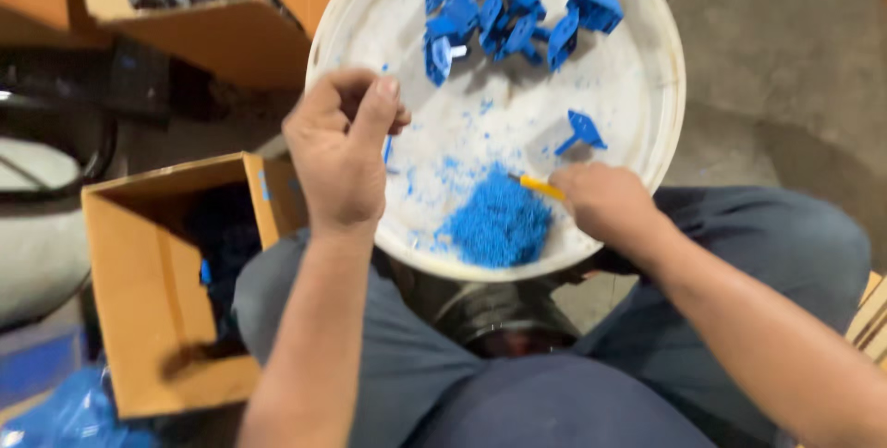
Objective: The person uses a utility knife to trim excess material from blue plastic components while holding them over a white bucket lid.
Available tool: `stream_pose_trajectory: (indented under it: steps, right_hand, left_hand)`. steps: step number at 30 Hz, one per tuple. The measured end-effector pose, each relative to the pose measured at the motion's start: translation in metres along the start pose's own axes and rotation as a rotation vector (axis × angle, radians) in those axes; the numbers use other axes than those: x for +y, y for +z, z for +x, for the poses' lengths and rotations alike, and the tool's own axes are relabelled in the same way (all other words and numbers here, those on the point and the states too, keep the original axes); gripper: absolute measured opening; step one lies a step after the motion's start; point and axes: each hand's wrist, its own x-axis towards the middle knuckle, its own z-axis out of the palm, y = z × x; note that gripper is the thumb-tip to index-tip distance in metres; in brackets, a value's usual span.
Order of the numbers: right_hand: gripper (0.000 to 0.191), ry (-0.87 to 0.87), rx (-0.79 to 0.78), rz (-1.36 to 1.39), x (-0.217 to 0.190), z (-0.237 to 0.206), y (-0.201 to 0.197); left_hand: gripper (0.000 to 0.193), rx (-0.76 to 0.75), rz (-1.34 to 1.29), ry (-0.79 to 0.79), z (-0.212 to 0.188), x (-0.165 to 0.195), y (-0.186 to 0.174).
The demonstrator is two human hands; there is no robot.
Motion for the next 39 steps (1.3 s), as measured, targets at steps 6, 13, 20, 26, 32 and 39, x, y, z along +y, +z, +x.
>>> stream_pose_trajectory:
  steps: [6, 13, 20, 26, 32, 39]
  right_hand:
    - [0.028, 0.047, -0.013, 0.123, -0.015, 0.002, -0.006]
    - [0.026, 0.262, 0.207, 0.607, 0.004, 0.009, -0.046]
    - [0.046, 0.423, 0.209, 0.259, 0.010, 0.022, -0.060]
    - [0.038, 0.291, 0.322, 0.589, 0.003, 0.024, -0.047]
    - [0.023, 0.214, 0.239, 1.168, -0.051, 0.020, -0.031]
    - [0.037, 0.168, 0.206, 1.522, -0.049, 0.019, -0.074]
  left_hand:
    - [0.016, 0.019, 0.078, -0.300, 0.020, -0.067, 0.014]
    - [0.023, -0.029, 0.114, -0.380, 0.014, -0.077, 0.015]
    - [0.034, -0.231, 0.195, -0.407, -0.010, -0.095, 0.021]
    - [0.060, -0.326, 0.342, -0.540, -0.030, -0.118, 0.048]
    - [0.061, -0.383, -0.335, -0.538, -0.049, -0.126, 0.054]
    - [0.030, -0.208, -0.439, -0.602, -0.025, -0.103, 0.026]
